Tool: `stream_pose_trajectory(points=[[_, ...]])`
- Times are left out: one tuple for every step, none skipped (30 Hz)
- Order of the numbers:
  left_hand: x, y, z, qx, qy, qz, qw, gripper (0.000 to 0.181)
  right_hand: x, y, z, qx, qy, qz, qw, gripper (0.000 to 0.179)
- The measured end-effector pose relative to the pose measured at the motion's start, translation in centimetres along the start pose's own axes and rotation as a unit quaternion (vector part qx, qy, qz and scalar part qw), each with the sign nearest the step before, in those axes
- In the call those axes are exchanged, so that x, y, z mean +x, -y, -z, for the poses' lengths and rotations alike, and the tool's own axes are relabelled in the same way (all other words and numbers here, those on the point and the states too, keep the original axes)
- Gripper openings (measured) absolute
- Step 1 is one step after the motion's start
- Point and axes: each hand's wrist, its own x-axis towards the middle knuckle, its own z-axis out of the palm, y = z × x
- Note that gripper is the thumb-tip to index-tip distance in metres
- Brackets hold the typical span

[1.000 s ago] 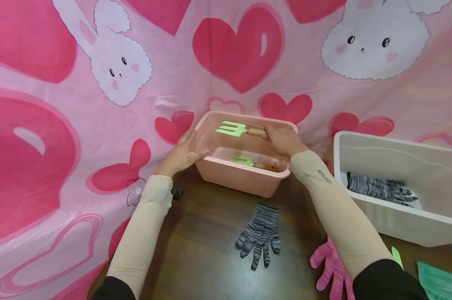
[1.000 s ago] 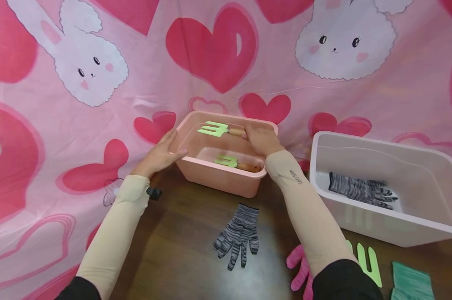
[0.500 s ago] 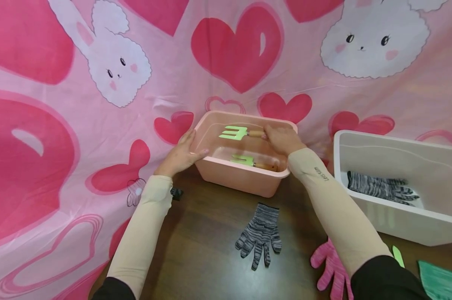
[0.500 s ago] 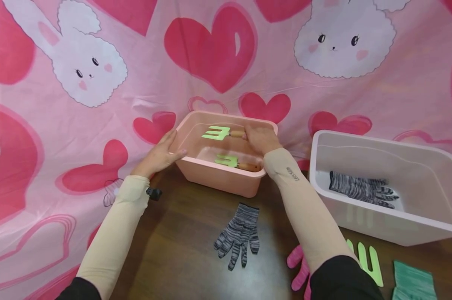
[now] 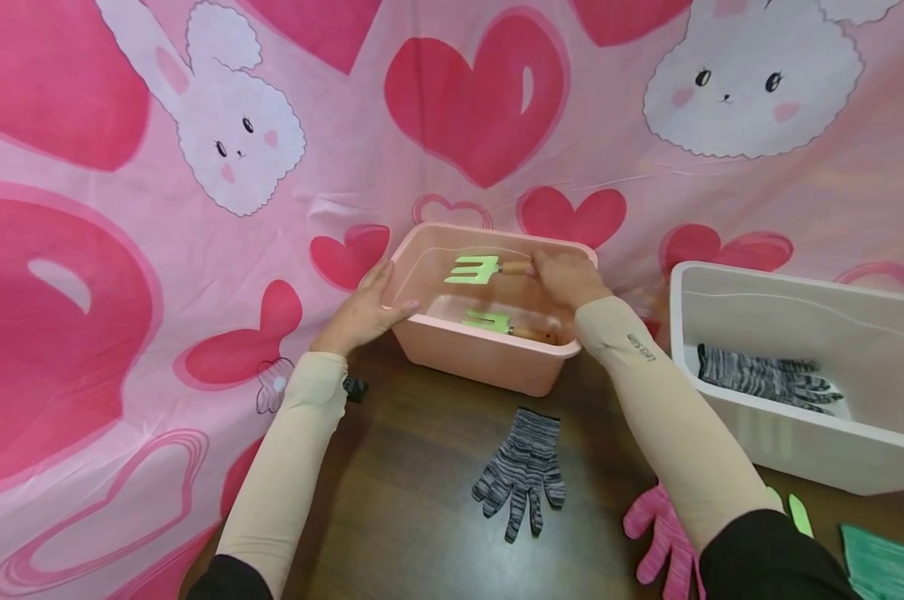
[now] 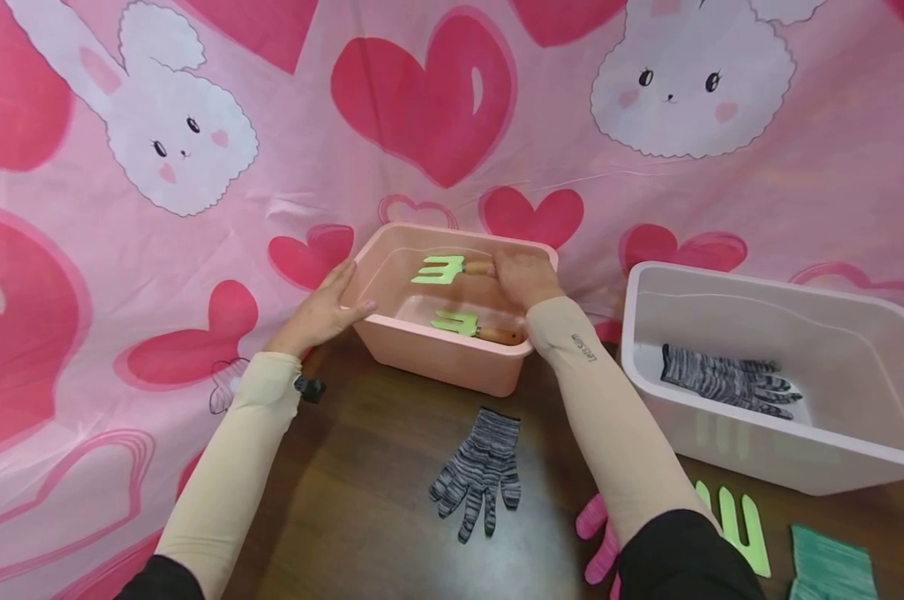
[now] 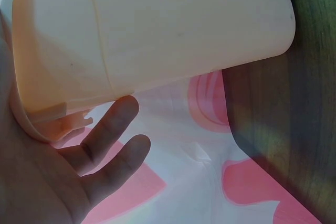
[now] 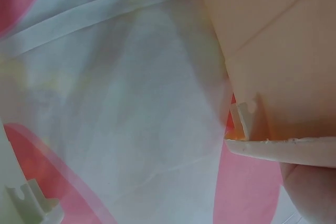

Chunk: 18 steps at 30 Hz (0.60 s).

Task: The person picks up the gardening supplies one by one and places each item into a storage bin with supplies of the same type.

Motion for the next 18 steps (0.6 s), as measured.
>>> stream_pose_trajectory(points=[[0.02, 0.0, -0.04, 0.0, -0.001, 0.0, 1.0, 0.1, 0.01, -0.07, -0.02, -0.029, -0.012, 0.026, 0.9992, 0.02], [0.02, -0.01, -0.06, 0.001, 0.0, 0.0, 1.0, 0.101, 0.0, -0.12, -0.05, -0.035, -0.023, 0.035, 0.9985, 0.022], [0.0, -0.02, -0.07, 0.001, 0.0, 0.0, 1.0, 0.101, 0.01, -0.2, -0.08, -0.056, -0.035, 0.055, 0.9963, 0.026], [-0.01, -0.04, -0.05, 0.001, 0.0, 0.0, 1.0, 0.101, 0.01, -0.2, -0.07, -0.061, -0.045, 0.061, 0.9953, 0.03], [-0.02, -0.05, -0.03, 0.001, 0.0, 0.001, 1.0, 0.101, -0.01, -0.2, -0.06, -0.059, -0.049, 0.061, 0.9951, 0.033], [-0.06, -0.07, -0.01, 0.002, 0.001, 0.002, 1.0, 0.102, -0.05, -0.19, -0.04, -0.059, -0.051, 0.06, 0.9951, 0.035], [-0.08, -0.08, -0.01, 0.002, 0.0, 0.002, 1.0, 0.102, -0.08, -0.19, -0.04, -0.058, -0.05, 0.059, 0.9953, 0.036], [-0.08, -0.07, -0.02, 0.002, 0.001, 0.002, 1.0, 0.102, -0.12, -0.19, -0.02, -0.056, -0.049, 0.058, 0.9955, 0.037], [-0.1, -0.07, -0.02, 0.002, 0.001, 0.003, 1.0, 0.103, -0.14, -0.2, -0.03, -0.054, -0.05, 0.058, 0.9956, 0.036], [-0.11, -0.05, 0.0, 0.002, -0.001, 0.002, 1.0, 0.103, -0.17, -0.15, 0.04, -0.051, -0.049, 0.058, 0.9958, 0.036], [-0.13, -0.06, 0.04, 0.001, -0.001, 0.002, 1.0, 0.103, -0.2, -0.11, 0.09, -0.05, -0.05, 0.06, 0.9957, 0.036], [-0.16, -0.06, 0.08, 0.0, -0.001, 0.001, 1.0, 0.103, -0.22, -0.1, 0.11, -0.048, -0.053, 0.062, 0.9955, 0.035], [-0.18, -0.05, 0.09, 0.0, -0.001, 0.002, 1.0, 0.103, -0.23, -0.13, 0.09, -0.046, -0.058, 0.065, 0.9952, 0.034], [-0.18, -0.05, 0.09, -0.002, -0.001, 0.002, 1.0, 0.103, -0.24, -0.17, 0.05, -0.045, -0.066, 0.068, 0.9944, 0.033], [-0.19, -0.07, 0.1, -0.003, -0.001, 0.004, 1.0, 0.102, -0.25, -0.22, -0.04, -0.045, -0.078, 0.073, 0.9932, 0.031], [-0.18, -0.04, 0.08, -0.004, 0.0, 0.004, 1.0, 0.102, -0.29, -0.27, -0.11, -0.046, -0.092, 0.079, 0.9915, 0.03], [-0.17, -0.04, 0.08, -0.004, 0.0, 0.005, 1.0, 0.101, -0.34, -0.31, -0.19, -0.048, -0.111, 0.085, 0.989, 0.027], [-0.15, -0.02, 0.07, -0.005, -0.001, 0.005, 1.0, 0.101, -0.39, -0.35, -0.31, -0.046, -0.131, 0.091, 0.9861, 0.025]])
